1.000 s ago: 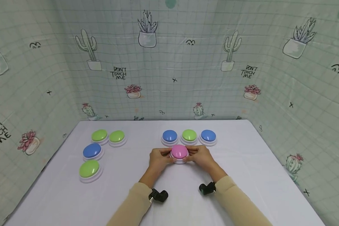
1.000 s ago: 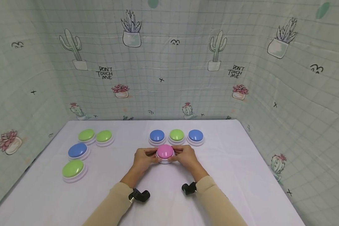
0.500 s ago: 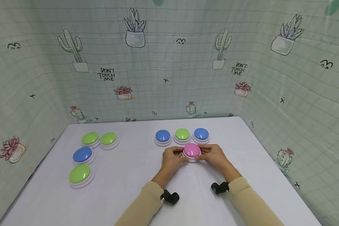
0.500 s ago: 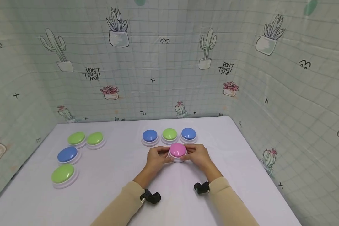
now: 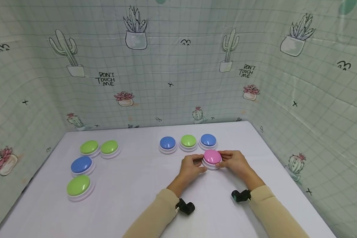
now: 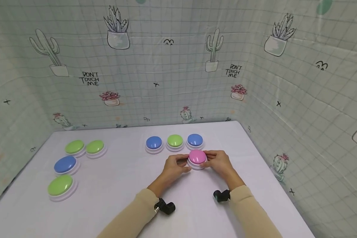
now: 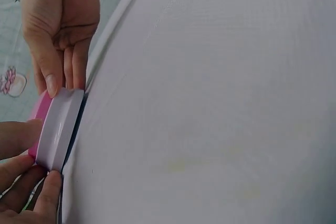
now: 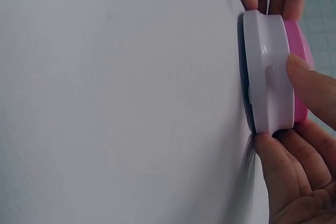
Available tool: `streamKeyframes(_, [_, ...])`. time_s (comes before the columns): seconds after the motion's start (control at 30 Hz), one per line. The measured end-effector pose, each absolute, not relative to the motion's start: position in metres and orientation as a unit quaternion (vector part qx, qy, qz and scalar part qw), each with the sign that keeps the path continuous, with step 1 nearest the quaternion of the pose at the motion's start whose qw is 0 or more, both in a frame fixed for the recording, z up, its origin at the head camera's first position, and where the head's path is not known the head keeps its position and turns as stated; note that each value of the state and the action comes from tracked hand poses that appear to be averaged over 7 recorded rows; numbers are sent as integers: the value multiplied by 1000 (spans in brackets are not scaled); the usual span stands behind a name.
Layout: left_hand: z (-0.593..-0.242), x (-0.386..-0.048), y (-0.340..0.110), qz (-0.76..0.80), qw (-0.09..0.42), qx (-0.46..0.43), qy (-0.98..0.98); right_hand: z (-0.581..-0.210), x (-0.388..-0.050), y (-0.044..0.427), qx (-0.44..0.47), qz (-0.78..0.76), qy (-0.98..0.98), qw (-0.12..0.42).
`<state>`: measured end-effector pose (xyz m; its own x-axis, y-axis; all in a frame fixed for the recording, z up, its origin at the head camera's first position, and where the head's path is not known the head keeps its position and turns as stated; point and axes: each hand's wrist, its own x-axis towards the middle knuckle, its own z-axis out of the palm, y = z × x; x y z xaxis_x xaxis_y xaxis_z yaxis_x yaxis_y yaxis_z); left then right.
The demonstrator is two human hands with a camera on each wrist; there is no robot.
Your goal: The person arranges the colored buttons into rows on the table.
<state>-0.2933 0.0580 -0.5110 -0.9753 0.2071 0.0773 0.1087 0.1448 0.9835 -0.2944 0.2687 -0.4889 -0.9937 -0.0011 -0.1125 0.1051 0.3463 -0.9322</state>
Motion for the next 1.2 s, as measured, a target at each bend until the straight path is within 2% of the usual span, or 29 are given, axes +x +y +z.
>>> streamKeyframes(0.43, [-510, -295, 94, 631, 120, 161, 750, -492, -289, 300, 61, -550, 833, 24])
streamKeyframes(0.9, [-513, -295, 128, 603, 98, 175, 772, -501, -288, 322, 105, -558, 823, 0])
streamKeyframes(1.2, [-516, -296, 146, 641, 124, 159, 741, -504, -297, 324, 105, -573, 812, -39])
